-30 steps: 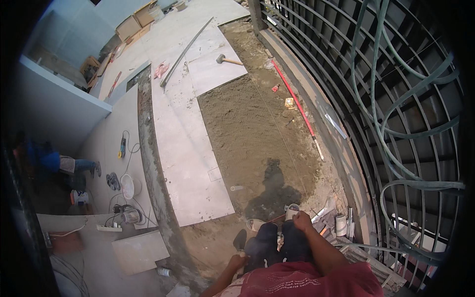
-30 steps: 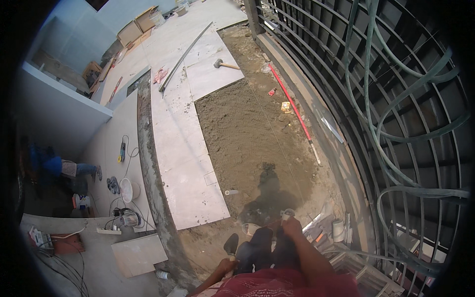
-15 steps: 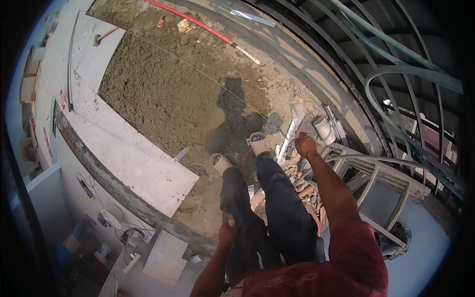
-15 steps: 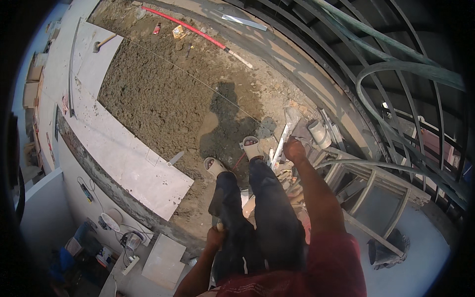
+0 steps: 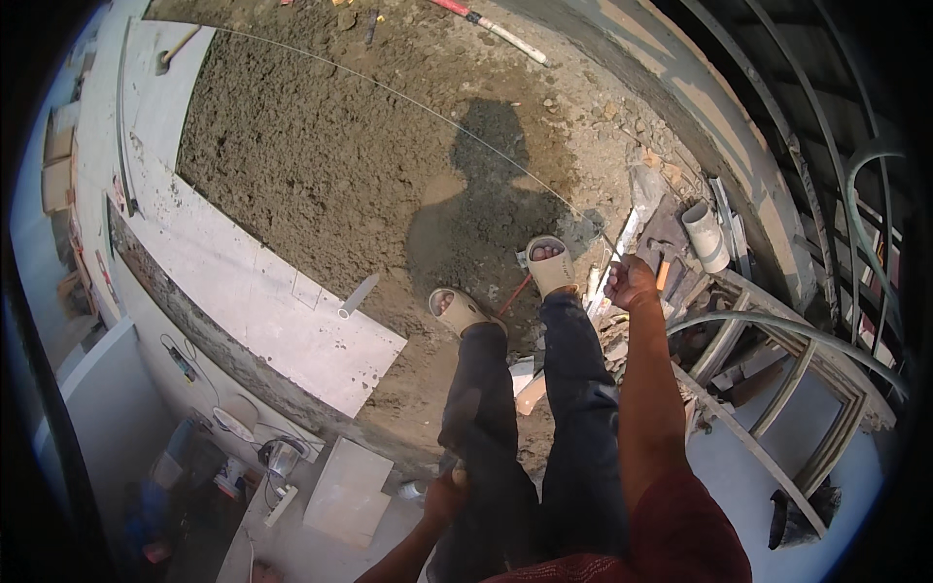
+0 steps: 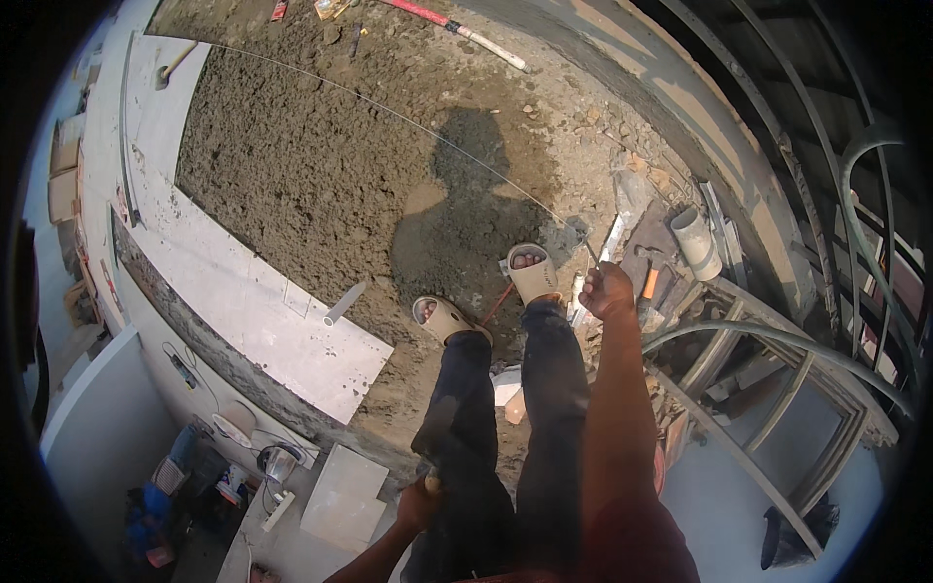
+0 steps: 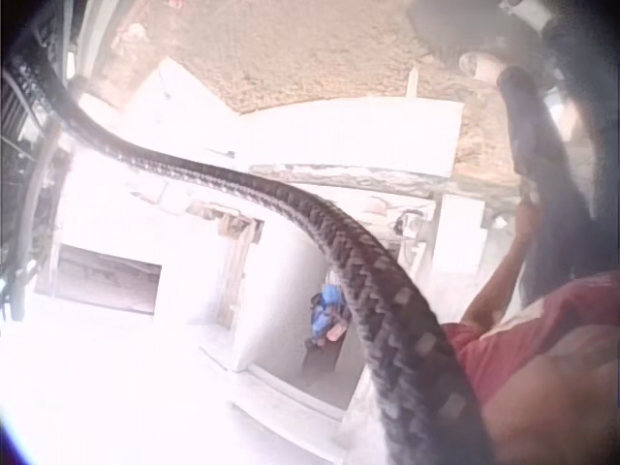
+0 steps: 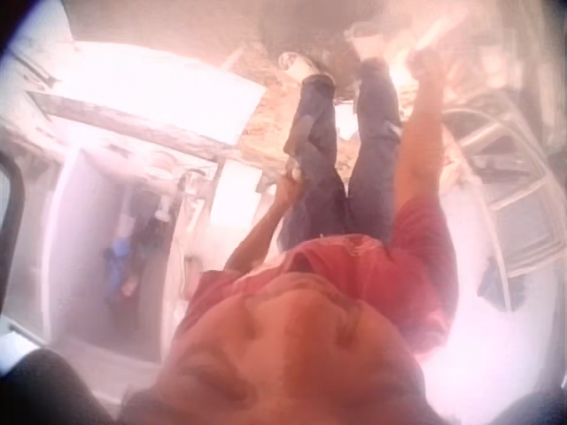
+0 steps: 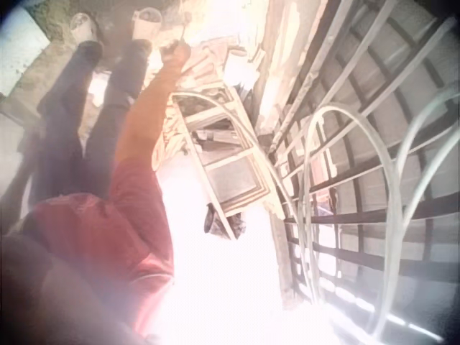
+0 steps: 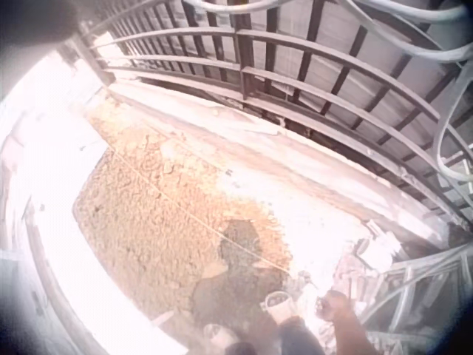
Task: The person places a large white tile onto a prepared bed of wet cement, using a rubber mallet to tap it into position and a pencil to mark alignment. They then use a trowel to spread and level the cement in the adjacent area.
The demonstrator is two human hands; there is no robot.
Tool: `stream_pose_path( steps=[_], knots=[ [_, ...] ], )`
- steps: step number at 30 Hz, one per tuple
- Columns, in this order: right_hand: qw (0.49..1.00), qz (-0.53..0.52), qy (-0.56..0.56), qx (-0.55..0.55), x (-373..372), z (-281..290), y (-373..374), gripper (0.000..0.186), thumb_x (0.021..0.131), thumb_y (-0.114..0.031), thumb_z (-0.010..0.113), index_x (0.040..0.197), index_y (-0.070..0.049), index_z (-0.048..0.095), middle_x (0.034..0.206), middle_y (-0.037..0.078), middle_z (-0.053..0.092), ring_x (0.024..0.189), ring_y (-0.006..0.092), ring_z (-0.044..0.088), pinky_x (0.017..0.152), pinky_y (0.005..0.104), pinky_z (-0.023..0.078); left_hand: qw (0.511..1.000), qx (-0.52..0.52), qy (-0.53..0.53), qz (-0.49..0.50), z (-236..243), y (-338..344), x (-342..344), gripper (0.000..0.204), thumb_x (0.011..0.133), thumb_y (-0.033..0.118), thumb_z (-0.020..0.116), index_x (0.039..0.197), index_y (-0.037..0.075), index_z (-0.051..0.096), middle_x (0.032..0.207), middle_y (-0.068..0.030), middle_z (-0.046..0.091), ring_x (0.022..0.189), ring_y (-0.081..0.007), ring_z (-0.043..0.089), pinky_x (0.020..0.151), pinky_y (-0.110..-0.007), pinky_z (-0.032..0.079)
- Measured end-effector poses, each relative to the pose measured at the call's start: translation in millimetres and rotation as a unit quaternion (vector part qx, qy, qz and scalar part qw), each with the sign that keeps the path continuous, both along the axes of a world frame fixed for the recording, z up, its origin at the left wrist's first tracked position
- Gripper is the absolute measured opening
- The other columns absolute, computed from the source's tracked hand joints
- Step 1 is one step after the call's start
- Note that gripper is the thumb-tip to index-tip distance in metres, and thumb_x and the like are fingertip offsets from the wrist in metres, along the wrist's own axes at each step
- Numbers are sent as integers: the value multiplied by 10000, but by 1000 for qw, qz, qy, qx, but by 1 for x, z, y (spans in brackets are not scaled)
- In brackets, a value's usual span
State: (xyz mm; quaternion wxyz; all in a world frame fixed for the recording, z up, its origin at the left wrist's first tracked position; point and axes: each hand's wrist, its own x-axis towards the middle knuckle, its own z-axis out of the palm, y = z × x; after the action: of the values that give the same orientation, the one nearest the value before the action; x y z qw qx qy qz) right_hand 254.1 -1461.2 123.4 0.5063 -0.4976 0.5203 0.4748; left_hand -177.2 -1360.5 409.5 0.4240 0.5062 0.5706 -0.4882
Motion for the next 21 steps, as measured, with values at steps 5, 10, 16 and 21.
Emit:
stream_pose_path(
  steps=[5,10,16,21],
  knots=[
    [987,-142,-74,32,-23,2,3,293,946,-325,508,723,-152,431,633,3,452,516,164,411,530,330,347,997,-13,30,-75,-1,19,5,636,852,548,573,1198,14,582,964,-284,675,951,-438,653,840,-520,512],
    [976,-214,-27,30,-22,-3,7,360,957,-313,515,655,-177,375,528,-44,316,403,116,254,403,285,239,998,23,25,-55,7,31,22,566,864,468,574,1177,-3,584,952,-290,673,949,-443,649,847,-518,507],
    [984,-169,-38,-37,-13,-5,11,392,969,-271,481,631,-202,294,531,-69,218,421,85,192,417,260,168,997,41,5,-60,16,49,50,560,853,470,568,1130,-16,586,913,-291,672,887,-448,657,817,-522,505],
    [983,-167,-59,-38,-12,-3,14,322,957,-236,478,673,-197,331,540,-68,240,428,92,216,413,259,189,997,42,17,-59,17,51,56,539,851,484,576,1093,3,605,917,-283,674,883,-445,657,817,-515,505]
  ],
)
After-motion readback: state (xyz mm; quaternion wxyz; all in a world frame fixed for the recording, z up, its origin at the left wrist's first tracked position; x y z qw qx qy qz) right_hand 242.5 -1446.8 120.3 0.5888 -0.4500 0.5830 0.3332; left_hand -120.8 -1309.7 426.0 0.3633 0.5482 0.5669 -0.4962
